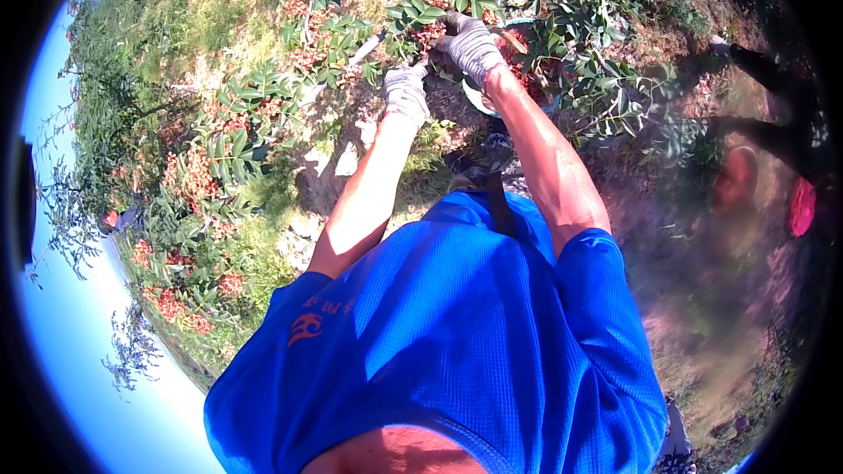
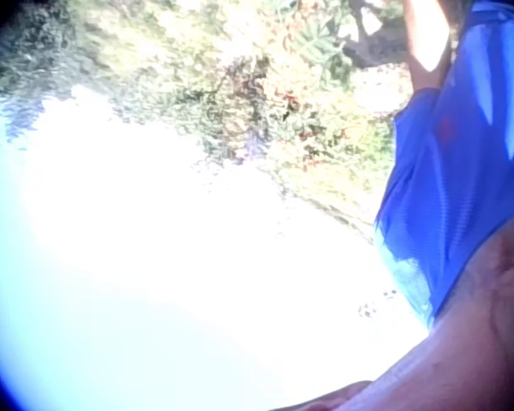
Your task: The person picks clusters of small reddish fruit from tree branches and places them into a basket by hand.
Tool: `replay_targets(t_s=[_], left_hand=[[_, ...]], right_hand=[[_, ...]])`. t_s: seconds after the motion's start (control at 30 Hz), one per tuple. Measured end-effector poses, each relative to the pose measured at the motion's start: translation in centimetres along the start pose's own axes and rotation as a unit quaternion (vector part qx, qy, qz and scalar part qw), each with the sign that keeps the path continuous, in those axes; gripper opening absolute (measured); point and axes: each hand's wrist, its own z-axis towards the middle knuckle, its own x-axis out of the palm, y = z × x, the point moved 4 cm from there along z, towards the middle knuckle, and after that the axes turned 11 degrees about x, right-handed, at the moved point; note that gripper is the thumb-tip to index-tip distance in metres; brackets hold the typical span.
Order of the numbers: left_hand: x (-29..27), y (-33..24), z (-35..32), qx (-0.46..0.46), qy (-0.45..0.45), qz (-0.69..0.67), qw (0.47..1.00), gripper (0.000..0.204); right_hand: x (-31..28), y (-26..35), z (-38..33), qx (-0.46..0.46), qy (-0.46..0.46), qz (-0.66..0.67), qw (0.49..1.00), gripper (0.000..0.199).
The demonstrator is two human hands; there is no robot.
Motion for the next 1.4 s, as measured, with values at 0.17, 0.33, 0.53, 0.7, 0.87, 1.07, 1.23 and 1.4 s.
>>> replay_targets(t_s=[0.17,0.33,0.53,0.7,0.87,1.07,1.23,1.4], left_hand=[[0.2,-1.9,-1.5,-0.007,-0.011,-0.031,0.999,0.044],[0.8,-0.8,-1.3,-0.030,0.005,-0.182,0.983,0.041],[1.4,0.6,-0.6,-0.100,0.047,-0.348,0.931,0.036],[1.2,-0.3,-0.8,-0.138,0.125,-0.426,0.885,0.021],[0.9,-0.8,-1.7,-0.172,0.099,-0.486,0.851,0.021],[0.4,0.3,-0.5,-0.051,0.163,-0.339,0.925,0.036],[0.3,2.5,0.9,0.008,0.149,-0.137,0.979,0.036],[0.0,2.3,0.8,-0.006,0.149,-0.149,0.978,0.030]], right_hand=[[0.3,1.1,-1.7,-0.173,-0.092,-0.320,0.927,0.056],[0.4,1.6,-2.2,-0.210,-0.085,-0.305,0.925,0.049],[0.6,2.4,-1.8,-0.206,-0.083,-0.348,0.911,0.045],[1.2,3.3,-1.2,-0.184,-0.089,-0.426,0.881,0.043],[1.4,3.0,-1.3,-0.149,-0.116,-0.390,0.901,0.042],[0.6,1.6,-0.9,-0.001,-0.086,-0.111,0.990,0.054],[0.4,0.5,0.1,0.029,-0.022,0.098,0.995,0.033],[0.4,-0.1,0.8,0.058,0.007,0.158,0.986,0.021]])
